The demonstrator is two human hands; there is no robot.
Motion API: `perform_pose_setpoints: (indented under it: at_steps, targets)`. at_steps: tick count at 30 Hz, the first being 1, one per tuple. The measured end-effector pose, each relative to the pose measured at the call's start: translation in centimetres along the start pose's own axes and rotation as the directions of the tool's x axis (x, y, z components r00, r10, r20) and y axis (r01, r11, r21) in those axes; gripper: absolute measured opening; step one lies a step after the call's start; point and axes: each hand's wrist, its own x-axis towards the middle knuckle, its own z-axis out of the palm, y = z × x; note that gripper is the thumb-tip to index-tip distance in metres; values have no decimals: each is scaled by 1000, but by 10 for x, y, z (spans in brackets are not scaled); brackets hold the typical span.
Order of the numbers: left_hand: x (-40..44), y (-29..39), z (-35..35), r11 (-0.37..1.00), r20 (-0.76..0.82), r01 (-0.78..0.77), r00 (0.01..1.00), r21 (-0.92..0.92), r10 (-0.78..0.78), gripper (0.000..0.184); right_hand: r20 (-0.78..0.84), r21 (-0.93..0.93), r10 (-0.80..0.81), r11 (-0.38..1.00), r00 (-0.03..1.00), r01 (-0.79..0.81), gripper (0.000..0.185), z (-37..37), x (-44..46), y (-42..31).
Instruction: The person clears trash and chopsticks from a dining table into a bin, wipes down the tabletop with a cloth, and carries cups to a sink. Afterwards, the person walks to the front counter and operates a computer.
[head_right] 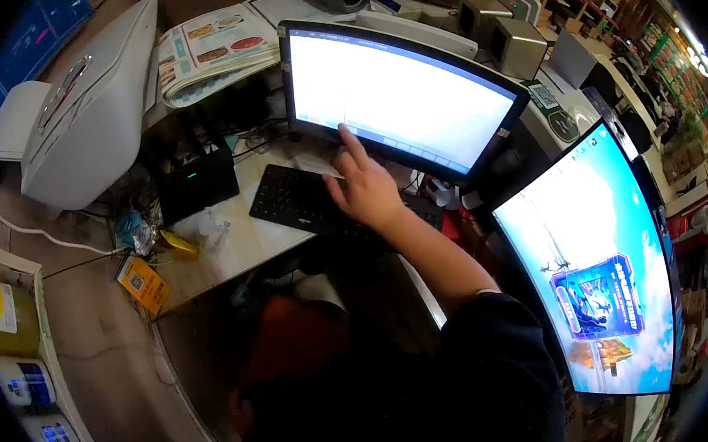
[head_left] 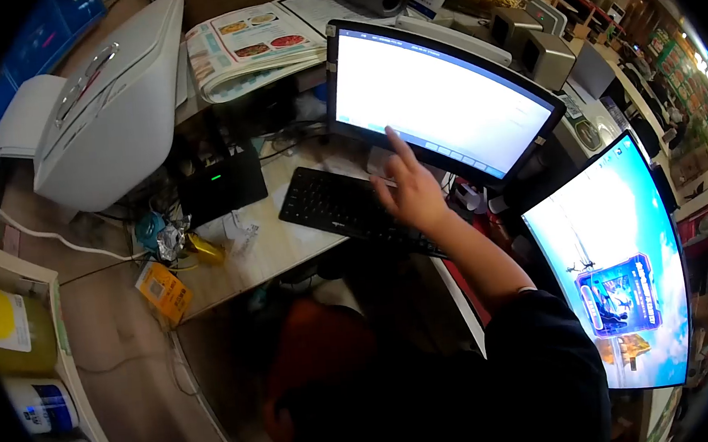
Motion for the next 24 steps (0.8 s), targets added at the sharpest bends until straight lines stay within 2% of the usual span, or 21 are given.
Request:
perform_pose_setpoints:
  at_steps: [4,6,10,12,16,18,19,21,22,24]
  targets:
    - [-6,-9,3,992,-53,25,998,124,-19,35,14,56,-45,997,999,45,22,23,-5,2]
    - [-6,9,-3,996,-11,-48,999,-75,47,32,32,28,4,1000,999,-5,21,29,-3,3]
    - [-17,51,-9,992,56,41,998,-121,-34,35,37,25,42,999,998,-43,21,35,1,7]
    - [-18,54,-6,988,14,99,995,-116,-98,36,39,16,48,999,998,-48,20,37,2,10]
    - [-19,56,0,981,-52,98,993,-165,-108,31,69,95,59,993,996,-65,21,38,-15,3]
    - [-19,40,1,982,-26,127,991,-142,-132,35,104,199,-30,980,994,8,21,46,-32,2]
    - [-19,33,4,982,-29,126,991,-140,-131,35,159,175,-10,984,987,-18,22,46,-40,0]
    - [-21,22,12,995,-129,62,990,84,-51,31,188,205,0,978,982,-40,22,49,-52,-2]
    - [-22,17,15,994,-131,63,990,92,-50,31,219,232,11,971,976,-63,22,49,-58,-1]
    - [-25,24,17,990,-128,-36,992,-134,19,29,224,235,36,968,974,-90,22,45,-65,3]
